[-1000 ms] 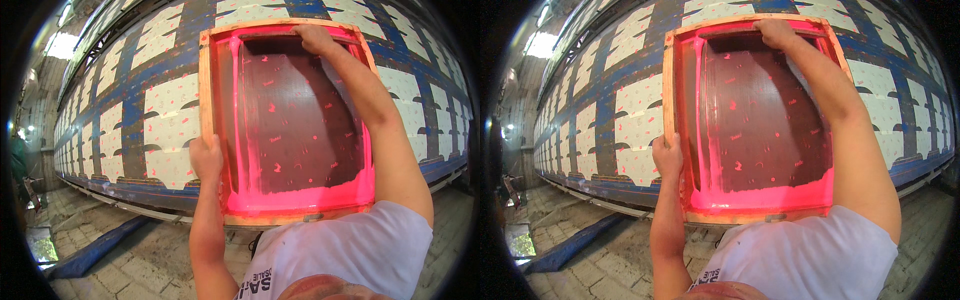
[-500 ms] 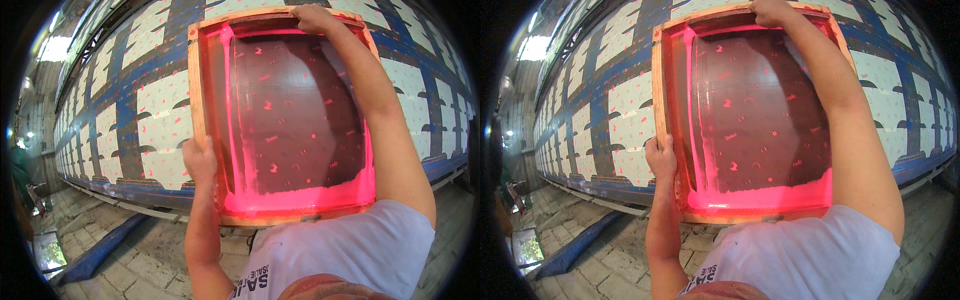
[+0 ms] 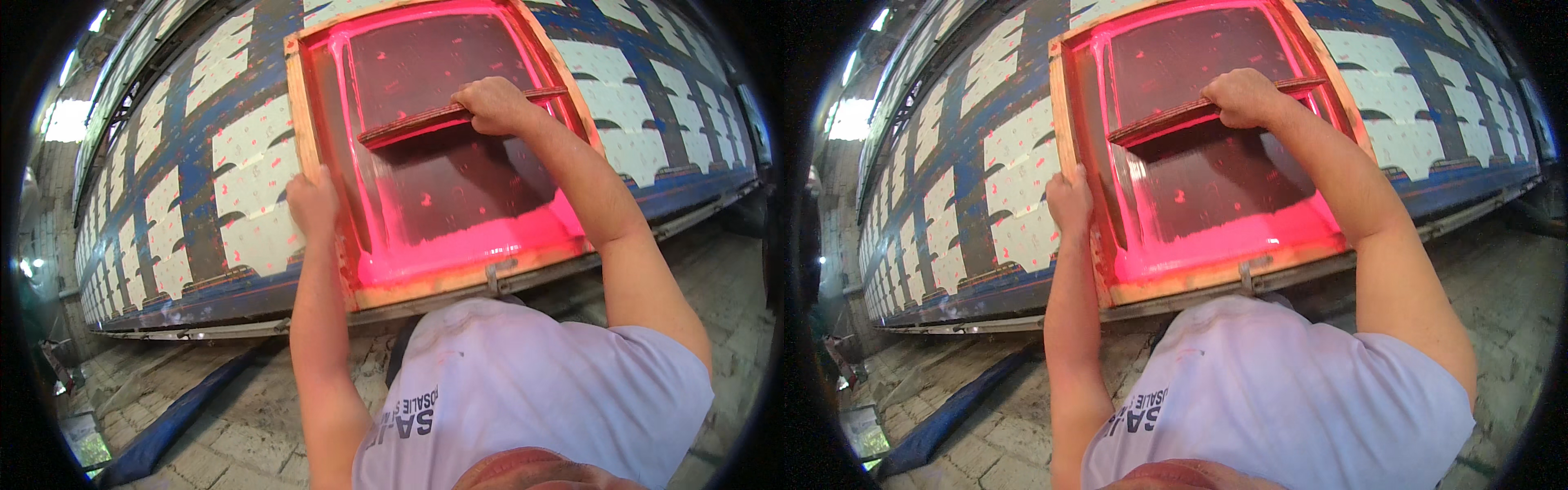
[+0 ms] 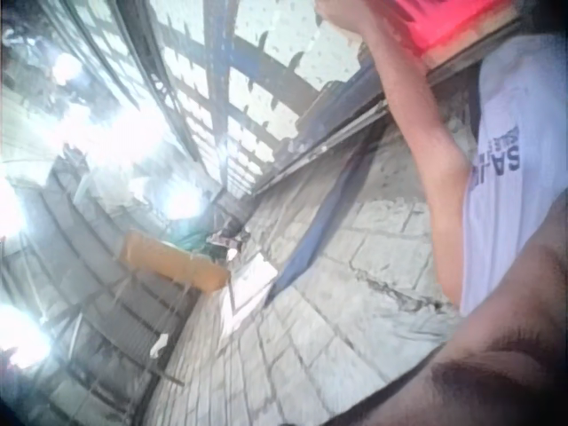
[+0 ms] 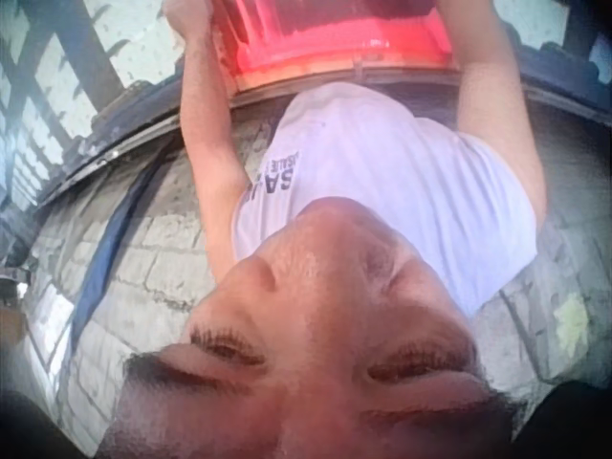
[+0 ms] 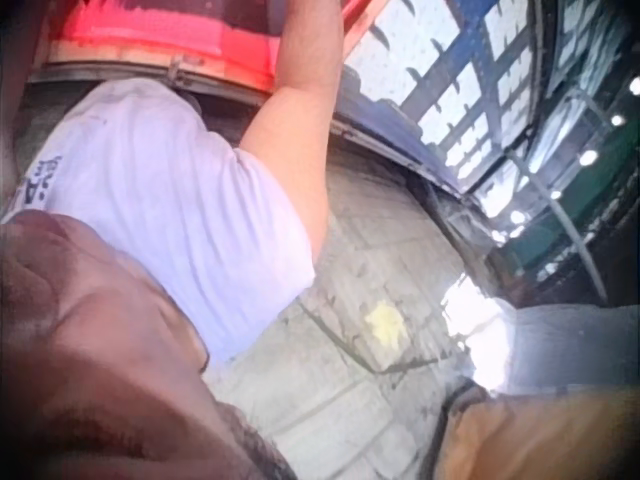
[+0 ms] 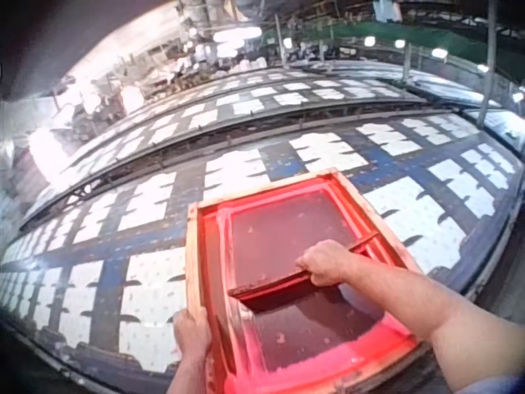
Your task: The person uses a squeegee to pull pink ink across a screen-printing frame placed over a large flat surface with a repeating pattern. The person repeatedly repositions the frame and repeats the squeegee stroke to apply ink to successive sections of the surface.
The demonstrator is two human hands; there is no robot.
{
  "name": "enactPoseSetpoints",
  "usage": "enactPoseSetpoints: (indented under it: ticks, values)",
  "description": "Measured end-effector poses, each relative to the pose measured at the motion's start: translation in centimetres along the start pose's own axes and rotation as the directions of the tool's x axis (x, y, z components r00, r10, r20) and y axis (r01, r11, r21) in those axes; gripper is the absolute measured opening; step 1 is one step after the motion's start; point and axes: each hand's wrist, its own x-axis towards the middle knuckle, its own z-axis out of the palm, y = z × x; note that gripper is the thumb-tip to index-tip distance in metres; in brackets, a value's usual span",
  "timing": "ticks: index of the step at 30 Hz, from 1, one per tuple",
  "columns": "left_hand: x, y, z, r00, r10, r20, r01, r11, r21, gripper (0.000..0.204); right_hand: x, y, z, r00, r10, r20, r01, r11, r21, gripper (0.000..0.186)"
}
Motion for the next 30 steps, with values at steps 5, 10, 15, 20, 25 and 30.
enactPoseSetpoints:
  ticks: [5,10,15,20,25,30]
  values:
    - [0.0,0.1,-0.1,0.999,-0.019,0.027,0.019,1.0,0.007,0.058,-8.2,-5.5,1.1,1.0,0.021,-0.016,-0.021,0.999,0.042,0.027]
    - [0.2,0.3,-0.3,0.997,-0.053,0.063,0.053,0.999,0.0,0.06,-15.6,-11.1,2.3,0.997,0.053,-0.061,-0.049,0.996,0.075,0.023]
    - [-0.1,0.4,-0.6,0.996,-0.071,0.058,0.071,0.997,0.004,0.064,-20.3,-14.2,3.2,0.998,0.022,-0.056,-0.019,0.999,0.045,0.032]
    - [-0.4,1.2,-0.9,0.996,-0.078,0.043,0.072,0.991,0.11,0.072,-22.9,-15.2,3.8,0.984,-0.068,-0.166,0.079,0.995,0.06,0.052]
    - [-0.7,1.9,-1.1,0.986,-0.156,0.057,0.143,0.972,0.189,0.077,-25.2,-13.3,4.0,0.969,-0.135,-0.205,0.178,0.962,0.209,0.063]
    - [-1.0,2.8,-0.8,0.989,-0.147,0.022,0.137,0.958,0.251,0.078,-29.2,-6.2,3.7,0.928,-0.076,-0.365,0.219,0.903,0.37,0.047]
